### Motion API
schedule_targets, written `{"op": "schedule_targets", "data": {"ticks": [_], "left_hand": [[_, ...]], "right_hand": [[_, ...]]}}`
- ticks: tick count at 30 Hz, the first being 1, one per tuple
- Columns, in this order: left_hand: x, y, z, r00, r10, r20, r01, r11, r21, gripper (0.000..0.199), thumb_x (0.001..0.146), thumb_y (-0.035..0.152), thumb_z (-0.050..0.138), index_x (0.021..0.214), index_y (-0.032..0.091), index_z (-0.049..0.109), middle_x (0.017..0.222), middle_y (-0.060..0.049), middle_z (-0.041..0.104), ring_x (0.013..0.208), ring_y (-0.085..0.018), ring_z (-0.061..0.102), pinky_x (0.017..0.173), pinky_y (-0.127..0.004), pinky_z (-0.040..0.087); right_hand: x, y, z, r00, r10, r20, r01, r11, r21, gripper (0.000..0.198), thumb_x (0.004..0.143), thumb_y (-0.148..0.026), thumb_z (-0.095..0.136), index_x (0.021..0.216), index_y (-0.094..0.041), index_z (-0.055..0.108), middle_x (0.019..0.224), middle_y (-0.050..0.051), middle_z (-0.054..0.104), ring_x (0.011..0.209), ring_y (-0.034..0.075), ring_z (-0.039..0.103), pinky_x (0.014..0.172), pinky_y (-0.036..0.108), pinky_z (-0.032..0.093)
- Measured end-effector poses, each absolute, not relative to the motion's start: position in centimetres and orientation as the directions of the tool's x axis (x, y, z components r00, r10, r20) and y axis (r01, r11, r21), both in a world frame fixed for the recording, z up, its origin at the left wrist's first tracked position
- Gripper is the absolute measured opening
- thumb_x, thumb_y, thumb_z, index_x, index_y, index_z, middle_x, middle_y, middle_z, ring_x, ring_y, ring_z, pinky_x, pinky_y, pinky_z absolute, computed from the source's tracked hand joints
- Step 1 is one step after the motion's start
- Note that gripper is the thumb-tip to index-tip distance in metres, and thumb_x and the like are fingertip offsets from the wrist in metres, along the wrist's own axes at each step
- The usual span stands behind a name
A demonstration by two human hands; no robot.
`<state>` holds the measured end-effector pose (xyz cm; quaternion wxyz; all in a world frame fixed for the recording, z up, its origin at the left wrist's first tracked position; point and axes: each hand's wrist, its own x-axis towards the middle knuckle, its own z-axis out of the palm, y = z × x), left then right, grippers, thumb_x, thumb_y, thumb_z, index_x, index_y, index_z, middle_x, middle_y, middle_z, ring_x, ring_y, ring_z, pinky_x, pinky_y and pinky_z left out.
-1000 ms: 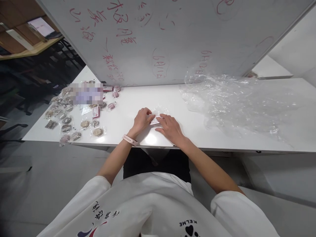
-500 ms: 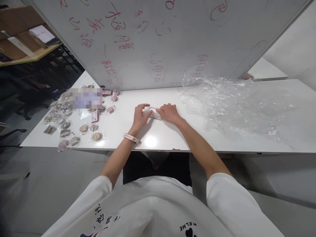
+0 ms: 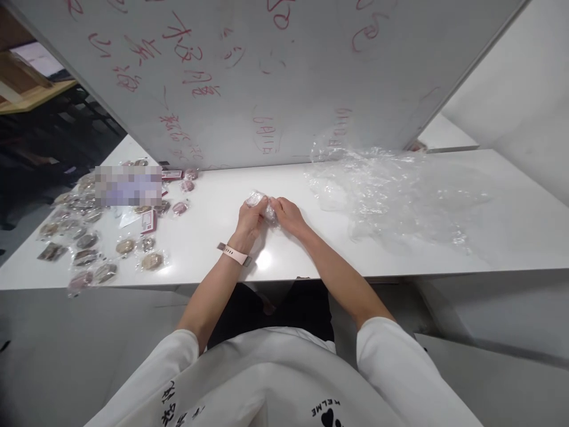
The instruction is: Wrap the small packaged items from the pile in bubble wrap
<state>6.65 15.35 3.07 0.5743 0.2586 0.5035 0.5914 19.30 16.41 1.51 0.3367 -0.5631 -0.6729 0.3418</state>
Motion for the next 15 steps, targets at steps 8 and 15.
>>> {"op": "schedule_targets", "data": {"ticks": [8,15], "left_hand": [[8.4,15.8,4.1,0.009,0.999,0.034,-0.495,-0.025,0.869,0.051,0.066,0.04,0.089,0.104,0.019,0.062,0.108,-0.008,0.073,0.1,-0.022,0.068,0.088,-0.034,0.052],[8.7,13.9,3.4,0.23,0.949,0.217,-0.037,-0.214,0.976,0.045,0.095,0.052,0.057,0.133,0.028,0.055,0.143,-0.011,0.057,0.135,-0.028,0.052,0.111,-0.046,0.042]], "right_hand": [[20.6,14.9,3.4,-0.077,0.994,0.079,-0.003,0.079,-0.997,0.048,0.08,-0.064,0.068,0.108,-0.026,0.058,0.105,0.002,0.064,0.087,0.017,0.062,0.068,0.031,0.058],[30.0,11.2,9.3,0.138,0.933,0.332,0.365,0.264,-0.893,0.03,0.083,-0.049,0.073,0.099,-0.024,0.067,0.082,0.001,0.068,0.066,0.015,0.066,0.059,0.031,0.058]]}}
